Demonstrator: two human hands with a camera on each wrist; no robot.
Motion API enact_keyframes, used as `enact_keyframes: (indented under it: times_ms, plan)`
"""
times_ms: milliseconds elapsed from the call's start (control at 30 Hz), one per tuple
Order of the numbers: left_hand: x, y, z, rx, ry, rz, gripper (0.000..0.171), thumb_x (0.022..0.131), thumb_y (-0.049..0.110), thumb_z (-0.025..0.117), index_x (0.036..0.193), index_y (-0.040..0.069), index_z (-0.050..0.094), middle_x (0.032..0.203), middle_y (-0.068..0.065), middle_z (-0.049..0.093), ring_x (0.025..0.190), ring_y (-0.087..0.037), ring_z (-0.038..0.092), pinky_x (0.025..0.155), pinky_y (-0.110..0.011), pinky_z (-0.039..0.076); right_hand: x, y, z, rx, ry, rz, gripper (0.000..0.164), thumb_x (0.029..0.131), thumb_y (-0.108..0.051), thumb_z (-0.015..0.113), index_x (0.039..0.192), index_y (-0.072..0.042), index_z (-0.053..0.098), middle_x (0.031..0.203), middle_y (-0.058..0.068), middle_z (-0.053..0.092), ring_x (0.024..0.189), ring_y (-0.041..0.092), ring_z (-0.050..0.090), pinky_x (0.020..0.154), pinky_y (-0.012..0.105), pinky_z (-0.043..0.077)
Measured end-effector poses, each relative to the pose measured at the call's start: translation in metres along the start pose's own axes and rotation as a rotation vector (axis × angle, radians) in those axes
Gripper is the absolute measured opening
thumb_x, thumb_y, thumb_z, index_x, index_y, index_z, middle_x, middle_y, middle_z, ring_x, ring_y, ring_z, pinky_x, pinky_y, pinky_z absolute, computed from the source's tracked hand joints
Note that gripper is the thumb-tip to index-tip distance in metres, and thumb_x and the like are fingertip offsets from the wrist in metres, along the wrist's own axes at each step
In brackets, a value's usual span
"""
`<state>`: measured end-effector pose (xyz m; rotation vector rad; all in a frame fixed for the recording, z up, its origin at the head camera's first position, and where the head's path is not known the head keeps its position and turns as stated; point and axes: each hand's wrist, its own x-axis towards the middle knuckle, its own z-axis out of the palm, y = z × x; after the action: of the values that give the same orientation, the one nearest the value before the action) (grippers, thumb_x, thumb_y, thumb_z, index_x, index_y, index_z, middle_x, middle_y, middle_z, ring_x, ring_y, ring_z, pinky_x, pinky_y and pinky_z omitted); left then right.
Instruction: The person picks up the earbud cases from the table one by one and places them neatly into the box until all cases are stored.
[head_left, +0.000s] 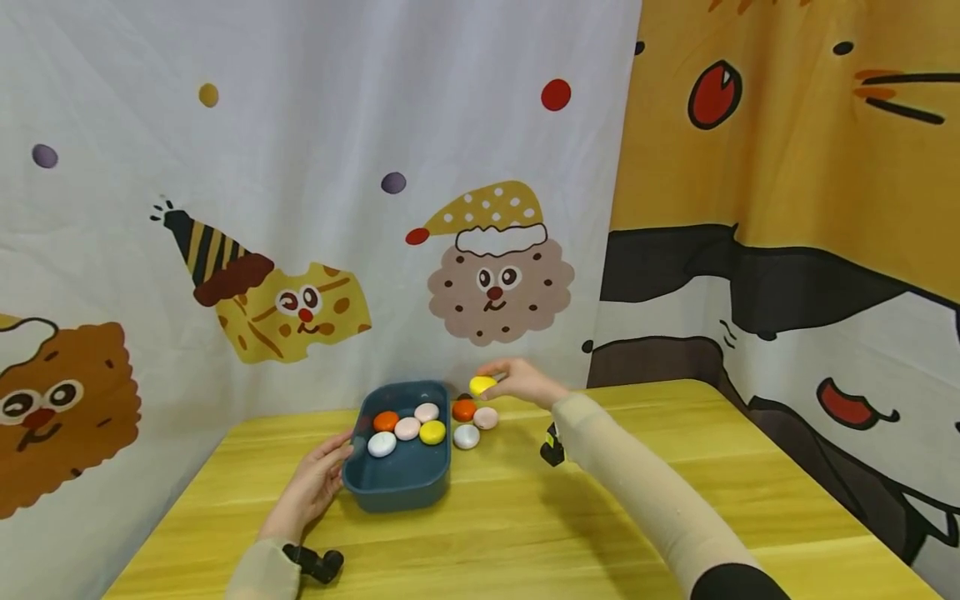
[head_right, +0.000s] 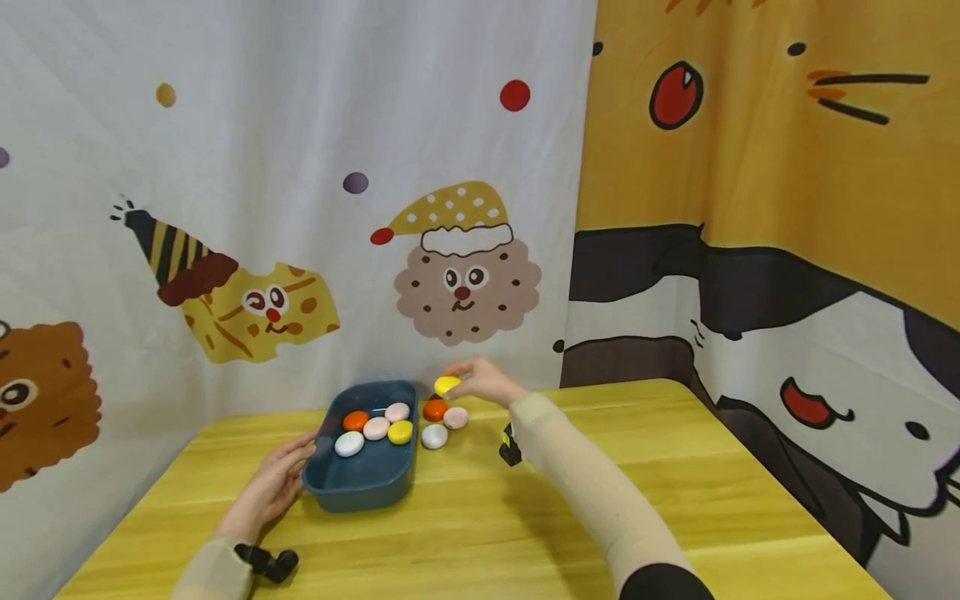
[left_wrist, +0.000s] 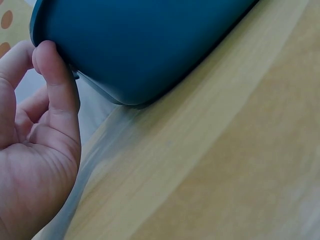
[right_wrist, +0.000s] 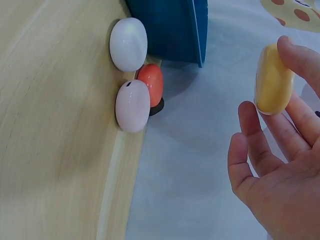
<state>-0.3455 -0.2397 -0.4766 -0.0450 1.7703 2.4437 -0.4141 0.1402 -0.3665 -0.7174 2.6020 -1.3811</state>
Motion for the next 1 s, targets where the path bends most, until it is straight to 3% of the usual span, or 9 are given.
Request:
enact_keyframes:
  times_ms: [267,533,767,1000]
  plan:
    - [0.0,-0.001,-0.002,0.022,-0.012,0.025,0.053,0.096,0.01,0.06,0.145,0.003,0.042,0.101,-0.002,0.069,0.069,-0.007,0.062,0.057,-0.018,0.05,0.005,-0.007,0.008,-0.004,-0.014,0.009,0.046,0.081,-0.019,0.078,0.125,-0.013,0.066,0.126,0.003,0.062,0.118,0.024,0.053,0.098,0.041,0.043]
    - [0.001,-0.001,-0.001,0.012,0.005,-0.002,0.054,0.097,0.009,0.059,0.147,0.002,0.039,0.098,-0.001,0.069,0.068,-0.006,0.062,0.058,-0.019,0.051,0.011,-0.005,0.019,0.028,-0.051,-0.01,0.05,0.081,-0.017,0.079,0.127,-0.004,0.064,0.125,0.006,0.062,0.114,0.026,0.056,0.095,0.041,0.046]
    - [0.001,-0.002,0.0,0.036,0.0,0.005,0.06,0.097,0.011,0.058,0.149,0.0,0.033,0.105,-0.001,0.068,0.074,-0.007,0.063,0.062,-0.02,0.051,0.017,-0.009,0.026,-0.004,-0.07,0.005,0.046,0.083,-0.02,0.077,0.126,-0.011,0.065,0.126,0.004,0.061,0.111,0.024,0.058,0.093,0.04,0.047]
    - [0.0,-0.001,0.0,0.022,-0.017,0.003,0.059,0.097,0.011,0.059,0.149,0.0,0.033,0.101,0.0,0.07,0.071,-0.005,0.062,0.059,-0.018,0.05,0.022,-0.02,0.031,-0.034,-0.097,0.02,0.046,0.084,-0.022,0.076,0.128,-0.014,0.064,0.129,0.002,0.059,0.106,0.018,0.059,0.09,0.036,0.048]
